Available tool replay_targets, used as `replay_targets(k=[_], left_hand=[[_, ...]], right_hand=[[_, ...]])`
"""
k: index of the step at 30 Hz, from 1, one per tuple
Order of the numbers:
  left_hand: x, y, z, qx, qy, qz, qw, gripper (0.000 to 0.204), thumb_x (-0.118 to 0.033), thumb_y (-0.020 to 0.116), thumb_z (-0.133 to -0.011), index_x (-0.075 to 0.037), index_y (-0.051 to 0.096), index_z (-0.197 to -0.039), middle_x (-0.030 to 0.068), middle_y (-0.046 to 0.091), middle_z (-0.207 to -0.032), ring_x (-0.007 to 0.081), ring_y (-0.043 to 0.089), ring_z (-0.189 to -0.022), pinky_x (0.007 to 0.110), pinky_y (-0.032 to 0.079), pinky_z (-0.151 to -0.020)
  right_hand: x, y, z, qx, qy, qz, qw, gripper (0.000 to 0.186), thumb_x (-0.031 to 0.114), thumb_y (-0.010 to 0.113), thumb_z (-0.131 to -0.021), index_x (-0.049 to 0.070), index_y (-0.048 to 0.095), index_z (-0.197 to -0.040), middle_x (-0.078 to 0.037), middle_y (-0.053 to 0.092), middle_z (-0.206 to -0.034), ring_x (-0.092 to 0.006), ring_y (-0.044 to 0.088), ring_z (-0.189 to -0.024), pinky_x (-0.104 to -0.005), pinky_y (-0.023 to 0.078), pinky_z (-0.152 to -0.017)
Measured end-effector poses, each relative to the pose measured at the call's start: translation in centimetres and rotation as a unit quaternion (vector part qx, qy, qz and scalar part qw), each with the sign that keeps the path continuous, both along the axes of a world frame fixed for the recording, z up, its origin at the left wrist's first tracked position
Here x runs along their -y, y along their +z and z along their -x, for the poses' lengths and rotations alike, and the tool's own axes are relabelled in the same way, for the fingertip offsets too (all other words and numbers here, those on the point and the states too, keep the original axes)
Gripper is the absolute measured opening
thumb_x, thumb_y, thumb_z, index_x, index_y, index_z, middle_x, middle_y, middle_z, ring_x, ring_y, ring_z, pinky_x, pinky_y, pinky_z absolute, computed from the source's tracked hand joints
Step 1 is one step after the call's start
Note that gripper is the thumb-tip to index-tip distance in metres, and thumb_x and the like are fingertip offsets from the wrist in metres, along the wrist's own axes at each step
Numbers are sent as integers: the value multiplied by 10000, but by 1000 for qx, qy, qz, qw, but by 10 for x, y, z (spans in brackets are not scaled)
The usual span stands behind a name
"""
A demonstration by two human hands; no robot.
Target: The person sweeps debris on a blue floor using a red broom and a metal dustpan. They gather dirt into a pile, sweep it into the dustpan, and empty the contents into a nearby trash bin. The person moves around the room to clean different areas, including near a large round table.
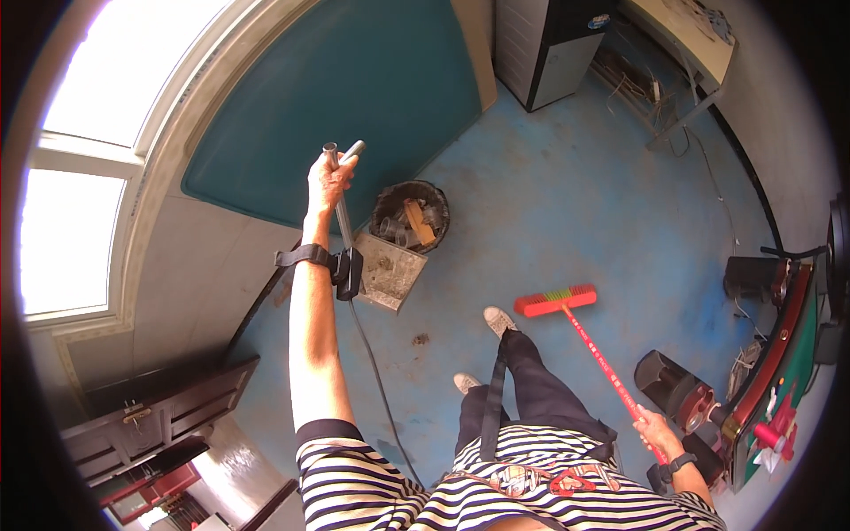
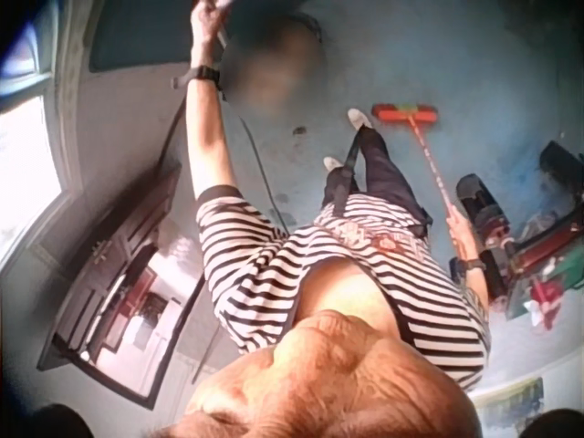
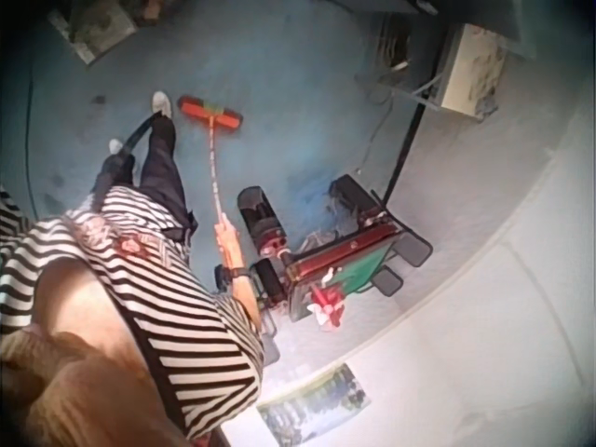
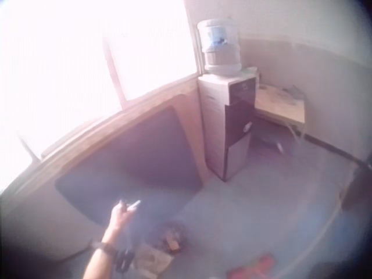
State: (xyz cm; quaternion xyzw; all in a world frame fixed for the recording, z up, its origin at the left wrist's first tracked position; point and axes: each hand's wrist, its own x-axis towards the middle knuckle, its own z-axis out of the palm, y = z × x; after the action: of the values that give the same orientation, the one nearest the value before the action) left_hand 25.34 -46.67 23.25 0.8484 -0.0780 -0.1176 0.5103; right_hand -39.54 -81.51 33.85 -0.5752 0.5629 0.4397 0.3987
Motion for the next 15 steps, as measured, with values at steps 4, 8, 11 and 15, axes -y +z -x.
replay_targets(k=[4,8,11,15], left_hand=[[-1,2,-1,-6,-10,-15,1000,234,-234,662,-798,-34,578,-887,9,564,-629,68,482,-486,213,388,-468],[9,41,-23,17,-27,-40,999,247,-234,663,-787,-26,569,-882,14,561,-607,78,494,-471,225,388,-443],[24,58,-34,60,-7,-42,997,258,-261,672,-776,-37,559,-834,17,551,-589,81,497,-464,227,395,-433],[15,5,-21,40,17,-47,998,260,-257,698,-753,-58,532,-764,10,540,-584,69,493,-459,226,413,-427]], right_hand=[[1,-1,1,-4,7,-2,1000,558,156,552,-842,141,341,-1358,1,445,-601,-83,408,-439,-248,372,-374],[2,2,-5,-12,17,3,1000,553,157,556,-841,143,350,-1354,-5,464,-611,-85,422,-447,-244,377,-374],[2,-5,10,-17,-1,10,1000,564,161,568,-826,172,360,-1351,-15,482,-607,-93,439,-447,-255,394,-372],[3,-10,12,-14,-7,4,1000,574,156,578,-817,184,365,-1349,-19,492,-607,-97,450,-452,-261,402,-366]])
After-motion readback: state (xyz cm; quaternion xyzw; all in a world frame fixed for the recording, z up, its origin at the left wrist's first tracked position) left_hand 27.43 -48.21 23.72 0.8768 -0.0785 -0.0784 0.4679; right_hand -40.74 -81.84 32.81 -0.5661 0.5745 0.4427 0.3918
